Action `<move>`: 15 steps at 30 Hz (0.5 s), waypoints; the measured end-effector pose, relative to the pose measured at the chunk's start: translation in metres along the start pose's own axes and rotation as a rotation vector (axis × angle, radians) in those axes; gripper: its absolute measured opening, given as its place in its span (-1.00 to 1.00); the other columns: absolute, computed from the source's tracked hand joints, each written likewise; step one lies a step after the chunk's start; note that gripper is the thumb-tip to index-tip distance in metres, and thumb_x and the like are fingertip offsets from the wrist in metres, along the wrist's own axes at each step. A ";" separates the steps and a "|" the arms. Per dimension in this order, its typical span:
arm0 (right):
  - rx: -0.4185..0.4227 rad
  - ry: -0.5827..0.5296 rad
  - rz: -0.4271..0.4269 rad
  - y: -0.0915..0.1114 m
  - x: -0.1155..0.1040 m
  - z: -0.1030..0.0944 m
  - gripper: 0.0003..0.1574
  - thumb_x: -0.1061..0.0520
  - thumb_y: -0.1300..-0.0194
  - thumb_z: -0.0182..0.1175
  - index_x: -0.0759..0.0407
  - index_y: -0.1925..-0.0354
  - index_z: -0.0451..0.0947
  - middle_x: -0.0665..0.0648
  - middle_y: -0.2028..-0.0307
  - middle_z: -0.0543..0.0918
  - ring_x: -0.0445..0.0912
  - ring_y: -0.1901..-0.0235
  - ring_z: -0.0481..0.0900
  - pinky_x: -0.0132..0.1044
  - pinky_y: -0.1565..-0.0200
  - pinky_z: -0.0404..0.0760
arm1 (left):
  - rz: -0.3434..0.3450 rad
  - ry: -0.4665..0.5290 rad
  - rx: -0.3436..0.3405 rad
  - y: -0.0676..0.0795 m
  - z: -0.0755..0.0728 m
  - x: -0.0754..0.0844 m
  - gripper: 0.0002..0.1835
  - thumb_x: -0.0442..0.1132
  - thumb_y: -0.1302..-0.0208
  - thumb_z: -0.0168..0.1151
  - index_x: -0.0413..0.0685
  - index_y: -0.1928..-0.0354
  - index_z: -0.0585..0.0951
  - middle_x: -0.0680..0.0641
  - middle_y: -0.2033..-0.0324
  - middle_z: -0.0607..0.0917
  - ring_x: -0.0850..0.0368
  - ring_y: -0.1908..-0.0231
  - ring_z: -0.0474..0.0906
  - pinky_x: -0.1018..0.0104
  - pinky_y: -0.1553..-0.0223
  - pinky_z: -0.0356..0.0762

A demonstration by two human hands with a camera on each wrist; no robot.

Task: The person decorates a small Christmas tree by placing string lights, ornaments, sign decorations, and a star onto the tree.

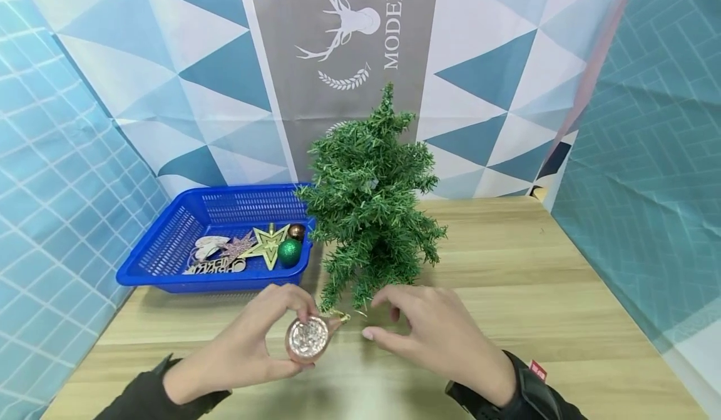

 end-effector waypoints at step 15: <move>0.013 -0.129 -0.181 -0.001 -0.006 -0.005 -0.76 0.22 -0.32 0.19 -0.18 0.24 0.49 -0.28 0.44 0.47 -0.43 0.52 0.34 -0.63 0.47 0.29 | -0.099 0.183 -0.115 0.008 0.038 0.005 -0.22 -0.26 0.11 0.54 0.03 -0.17 0.32 0.11 0.01 0.48 0.25 0.03 0.43 0.27 -0.03 0.45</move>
Point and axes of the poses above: each hand's wrist, its own y-axis away from the middle knuckle, its own z-axis out of the palm, x = y × z, the point moved 3 cm from there along -y, towards the middle knuckle
